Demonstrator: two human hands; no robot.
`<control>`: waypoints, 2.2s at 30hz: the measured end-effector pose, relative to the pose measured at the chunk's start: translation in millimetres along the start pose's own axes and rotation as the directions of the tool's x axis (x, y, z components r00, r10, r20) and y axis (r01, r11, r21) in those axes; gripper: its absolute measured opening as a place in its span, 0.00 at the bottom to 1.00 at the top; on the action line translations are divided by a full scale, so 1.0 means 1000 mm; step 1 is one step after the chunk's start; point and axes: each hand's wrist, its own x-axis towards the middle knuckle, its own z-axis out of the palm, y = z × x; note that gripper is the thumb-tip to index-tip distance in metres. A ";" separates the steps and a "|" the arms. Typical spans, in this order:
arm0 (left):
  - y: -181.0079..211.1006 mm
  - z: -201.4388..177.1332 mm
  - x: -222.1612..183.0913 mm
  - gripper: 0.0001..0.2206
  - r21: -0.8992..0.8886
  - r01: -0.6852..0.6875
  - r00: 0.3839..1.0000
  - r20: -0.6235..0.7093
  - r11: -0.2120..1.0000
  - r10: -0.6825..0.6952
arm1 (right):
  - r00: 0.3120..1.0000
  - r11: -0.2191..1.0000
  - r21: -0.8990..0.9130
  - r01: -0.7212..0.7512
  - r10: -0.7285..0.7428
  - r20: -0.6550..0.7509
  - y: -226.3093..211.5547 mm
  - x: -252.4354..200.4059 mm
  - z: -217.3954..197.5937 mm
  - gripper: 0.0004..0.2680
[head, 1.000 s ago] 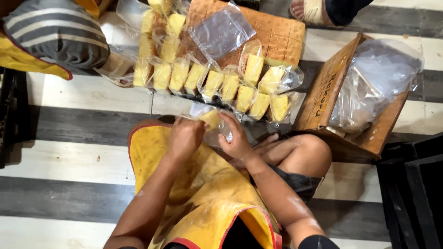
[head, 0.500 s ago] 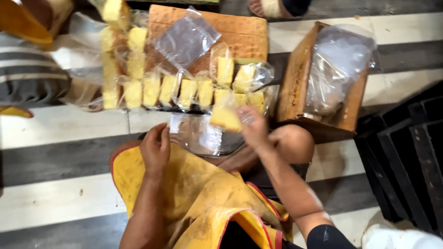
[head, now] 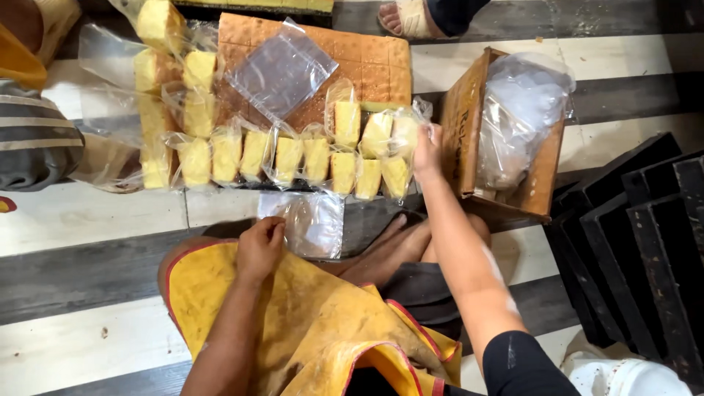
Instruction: The person packages slices of cake into individual plastic bags.
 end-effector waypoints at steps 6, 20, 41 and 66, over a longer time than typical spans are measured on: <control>-0.004 0.001 0.008 0.10 -0.029 0.033 0.999 -0.009 0.999 -0.033 | 0.928 0.944 0.282 -0.172 0.060 0.367 0.037 0.020 0.013 0.10; -0.019 0.006 0.013 0.09 -0.126 0.049 0.995 -0.085 0.991 -0.060 | 0.617 0.522 -0.409 0.749 -0.774 0.142 -0.150 -0.126 0.012 0.19; 0.006 0.002 -0.007 0.23 0.166 -0.540 0.833 -0.031 0.825 0.552 | 0.264 0.404 -0.189 0.895 -0.138 0.955 -0.052 -0.232 0.066 0.04; -0.023 0.019 -0.001 0.10 -0.495 0.118 0.975 0.222 0.861 -0.006 | 0.619 0.995 -0.054 0.081 -0.007 0.786 -0.055 -0.256 0.070 0.09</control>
